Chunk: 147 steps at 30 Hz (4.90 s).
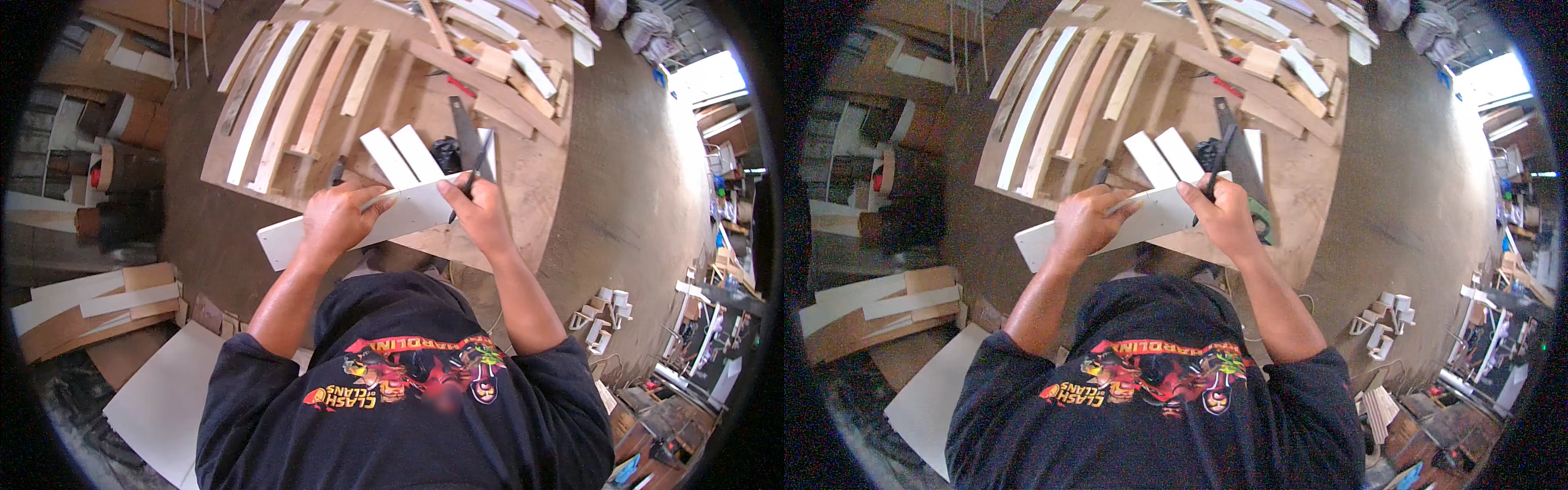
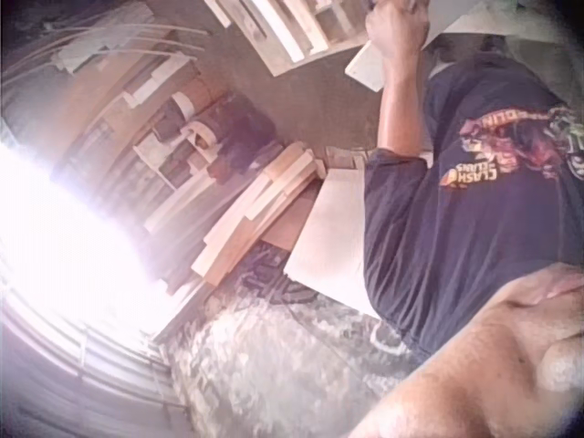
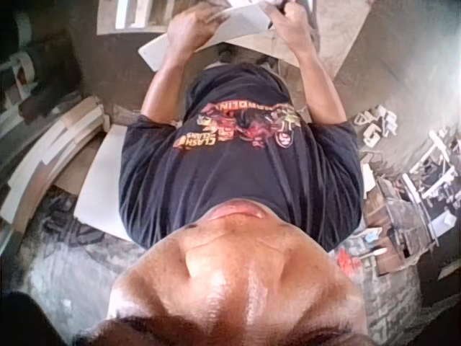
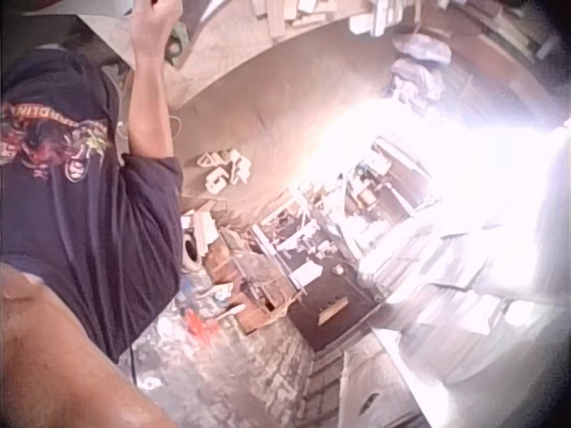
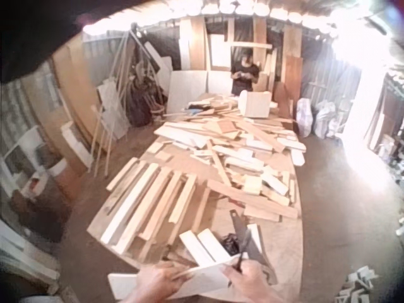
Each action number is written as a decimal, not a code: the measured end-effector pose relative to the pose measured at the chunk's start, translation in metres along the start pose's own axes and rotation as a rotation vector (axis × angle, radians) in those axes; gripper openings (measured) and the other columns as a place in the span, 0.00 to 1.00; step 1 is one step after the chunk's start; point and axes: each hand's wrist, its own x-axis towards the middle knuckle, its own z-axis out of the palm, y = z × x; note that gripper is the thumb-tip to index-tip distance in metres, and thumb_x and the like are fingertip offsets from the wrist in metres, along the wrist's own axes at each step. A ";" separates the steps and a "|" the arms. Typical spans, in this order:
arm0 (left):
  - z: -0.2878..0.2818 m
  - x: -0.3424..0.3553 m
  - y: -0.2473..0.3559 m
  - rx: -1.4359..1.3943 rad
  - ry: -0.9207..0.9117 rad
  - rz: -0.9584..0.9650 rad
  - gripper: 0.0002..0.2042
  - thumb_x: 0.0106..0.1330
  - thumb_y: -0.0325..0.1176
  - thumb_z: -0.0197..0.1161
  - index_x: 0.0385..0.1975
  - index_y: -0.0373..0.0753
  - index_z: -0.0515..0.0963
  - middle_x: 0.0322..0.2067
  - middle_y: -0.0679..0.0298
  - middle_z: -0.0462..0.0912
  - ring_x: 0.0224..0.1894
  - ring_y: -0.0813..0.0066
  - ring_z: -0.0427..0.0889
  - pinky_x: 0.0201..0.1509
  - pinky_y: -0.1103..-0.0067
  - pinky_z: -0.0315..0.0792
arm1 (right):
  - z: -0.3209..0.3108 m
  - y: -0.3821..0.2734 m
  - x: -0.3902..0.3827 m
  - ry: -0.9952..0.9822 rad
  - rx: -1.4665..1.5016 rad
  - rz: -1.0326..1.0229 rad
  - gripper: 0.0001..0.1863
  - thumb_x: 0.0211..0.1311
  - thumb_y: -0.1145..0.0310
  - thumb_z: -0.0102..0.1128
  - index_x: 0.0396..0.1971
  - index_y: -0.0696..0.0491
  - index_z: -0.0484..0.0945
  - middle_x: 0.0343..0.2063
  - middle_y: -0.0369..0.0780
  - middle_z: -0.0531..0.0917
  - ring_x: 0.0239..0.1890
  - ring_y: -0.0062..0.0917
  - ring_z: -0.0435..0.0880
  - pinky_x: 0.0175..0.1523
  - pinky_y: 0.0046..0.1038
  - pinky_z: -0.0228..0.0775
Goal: The person marks a piece of wood with a pencil and a square, cuts the wood with a hand saw, and then sands the cut edges with a sanding block.
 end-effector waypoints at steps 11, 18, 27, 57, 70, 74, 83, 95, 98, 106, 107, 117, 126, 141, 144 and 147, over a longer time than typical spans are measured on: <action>0.077 -0.067 -0.159 0.112 -0.264 -0.263 0.16 0.65 0.53 0.66 0.41 0.52 0.90 0.31 0.60 0.86 0.34 0.57 0.88 0.41 0.63 0.80 | 0.143 0.144 0.111 -0.336 -0.791 0.270 0.23 0.62 0.49 0.67 0.37 0.57 0.84 0.35 0.53 0.87 0.41 0.50 0.87 0.47 0.47 0.78; 0.082 -0.074 -0.189 0.062 -0.311 -0.262 0.17 0.67 0.56 0.63 0.43 0.54 0.89 0.34 0.62 0.87 0.37 0.58 0.88 0.44 0.64 0.81 | 0.183 0.165 0.140 -0.232 -1.020 0.179 0.21 0.63 0.49 0.67 0.39 0.54 0.83 0.34 0.49 0.87 0.40 0.47 0.88 0.45 0.46 0.79; 0.097 -0.035 -0.147 0.048 -0.292 -0.130 0.17 0.66 0.57 0.63 0.43 0.54 0.89 0.32 0.63 0.86 0.34 0.59 0.87 0.40 0.64 0.80 | 0.059 0.204 0.053 0.434 -0.833 -0.010 0.09 0.61 0.63 0.66 0.36 0.52 0.79 0.35 0.46 0.83 0.42 0.46 0.81 0.47 0.46 0.74; 0.224 0.063 0.174 -0.096 -0.081 0.445 0.14 0.55 0.41 0.77 0.42 0.50 0.90 0.25 0.66 0.84 0.24 0.65 0.83 0.28 0.71 0.75 | -0.233 0.252 -0.201 0.805 0.050 0.047 0.14 0.53 0.68 0.75 0.37 0.58 0.84 0.25 0.32 0.79 0.29 0.16 0.75 0.36 0.24 0.69; 0.401 0.160 0.223 -0.026 -0.350 0.454 0.16 0.69 0.55 0.61 0.42 0.55 0.90 0.30 0.66 0.86 0.32 0.61 0.87 0.36 0.66 0.80 | -0.297 0.324 -0.134 1.118 -0.213 0.431 0.18 0.64 0.62 0.71 0.51 0.55 0.85 0.40 0.45 0.89 0.42 0.32 0.89 0.48 0.35 0.76; 0.419 0.188 0.221 -0.052 -0.401 0.401 0.16 0.71 0.55 0.60 0.41 0.57 0.90 0.30 0.67 0.87 0.34 0.60 0.87 0.39 0.66 0.81 | -0.307 0.337 -0.104 1.158 -0.195 0.504 0.19 0.62 0.58 0.74 0.46 0.55 0.86 0.35 0.42 0.90 0.38 0.27 0.88 0.46 0.30 0.76; 0.453 0.230 0.232 -0.059 -0.471 0.282 0.15 0.70 0.55 0.61 0.37 0.55 0.90 0.35 0.67 0.83 0.37 0.62 0.86 0.42 0.66 0.79 | -0.336 0.369 -0.063 1.225 -0.226 0.612 0.19 0.60 0.57 0.76 0.41 0.56 0.88 0.26 0.37 0.87 0.29 0.21 0.79 0.38 0.30 0.73; 0.474 0.216 0.225 -0.137 -0.187 0.466 0.06 0.62 0.42 0.70 0.34 0.52 0.89 0.35 0.68 0.81 0.45 0.63 0.76 0.50 0.66 0.72 | -0.342 0.390 -0.080 1.270 -0.097 0.452 0.15 0.61 0.65 0.76 0.43 0.57 0.86 0.30 0.32 0.83 0.30 0.15 0.78 0.31 0.20 0.69; 0.466 0.211 0.206 -0.128 -0.144 0.448 0.05 0.62 0.40 0.70 0.33 0.51 0.88 0.34 0.69 0.81 0.43 0.64 0.77 0.47 0.67 0.72 | -0.326 0.369 -0.066 1.244 -0.017 0.643 0.16 0.58 0.60 0.77 0.40 0.55 0.88 0.29 0.35 0.88 0.32 0.19 0.82 0.42 0.28 0.74; 0.475 0.214 0.221 -0.089 -0.102 0.441 0.05 0.62 0.39 0.70 0.29 0.48 0.87 0.31 0.69 0.82 0.39 0.63 0.78 0.44 0.66 0.71 | -0.337 0.396 -0.074 1.204 -0.080 0.607 0.18 0.58 0.59 0.78 0.39 0.56 0.87 0.25 0.31 0.82 0.26 0.14 0.78 0.28 0.23 0.79; 0.476 0.213 0.224 -0.080 -0.109 0.437 0.04 0.62 0.39 0.69 0.29 0.48 0.86 0.32 0.70 0.81 0.40 0.64 0.77 0.45 0.67 0.70 | -0.338 0.402 -0.076 1.211 -0.082 0.609 0.18 0.58 0.59 0.78 0.39 0.56 0.87 0.25 0.31 0.82 0.26 0.14 0.78 0.28 0.23 0.79; 0.484 0.207 0.238 -0.066 -0.080 0.409 0.04 0.60 0.37 0.70 0.26 0.47 0.84 0.30 0.70 0.81 0.38 0.64 0.77 0.41 0.67 0.70 | -0.358 0.400 -0.073 1.239 0.016 0.553 0.16 0.59 0.62 0.78 0.40 0.57 0.86 0.30 0.32 0.85 0.28 0.13 0.79 0.28 0.22 0.77; 0.480 0.210 0.245 -0.062 -0.061 0.424 0.04 0.59 0.36 0.71 0.26 0.47 0.83 0.30 0.71 0.81 0.36 0.65 0.77 0.39 0.67 0.70 | -0.363 0.386 -0.073 1.204 0.081 0.629 0.15 0.58 0.61 0.78 0.35 0.57 0.87 0.25 0.33 0.84 0.29 0.17 0.78 0.38 0.25 0.71; 0.500 0.210 0.264 0.242 -0.021 0.034 0.27 0.72 0.51 0.58 0.67 0.45 0.69 0.70 0.46 0.63 0.73 0.42 0.57 0.73 0.45 0.52 | -0.365 0.394 -0.077 1.162 0.061 0.585 0.16 0.60 0.61 0.77 0.35 0.59 0.85 0.24 0.32 0.83 0.27 0.16 0.76 0.34 0.26 0.69; 0.504 0.213 0.266 0.229 -0.110 -0.077 0.33 0.75 0.51 0.51 0.75 0.42 0.57 0.75 0.43 0.51 0.79 0.40 0.44 0.76 0.42 0.42 | -0.367 0.391 -0.081 1.166 0.107 0.570 0.16 0.61 0.62 0.76 0.34 0.60 0.84 0.23 0.32 0.80 0.28 0.17 0.75 0.34 0.26 0.69; 0.503 0.217 0.273 0.265 -0.180 -0.105 0.32 0.75 0.50 0.49 0.74 0.39 0.58 0.75 0.44 0.52 0.79 0.41 0.43 0.77 0.43 0.42 | -0.371 0.371 -0.089 1.178 0.100 0.600 0.13 0.63 0.65 0.73 0.37 0.59 0.82 0.23 0.31 0.78 0.26 0.15 0.74 0.31 0.23 0.67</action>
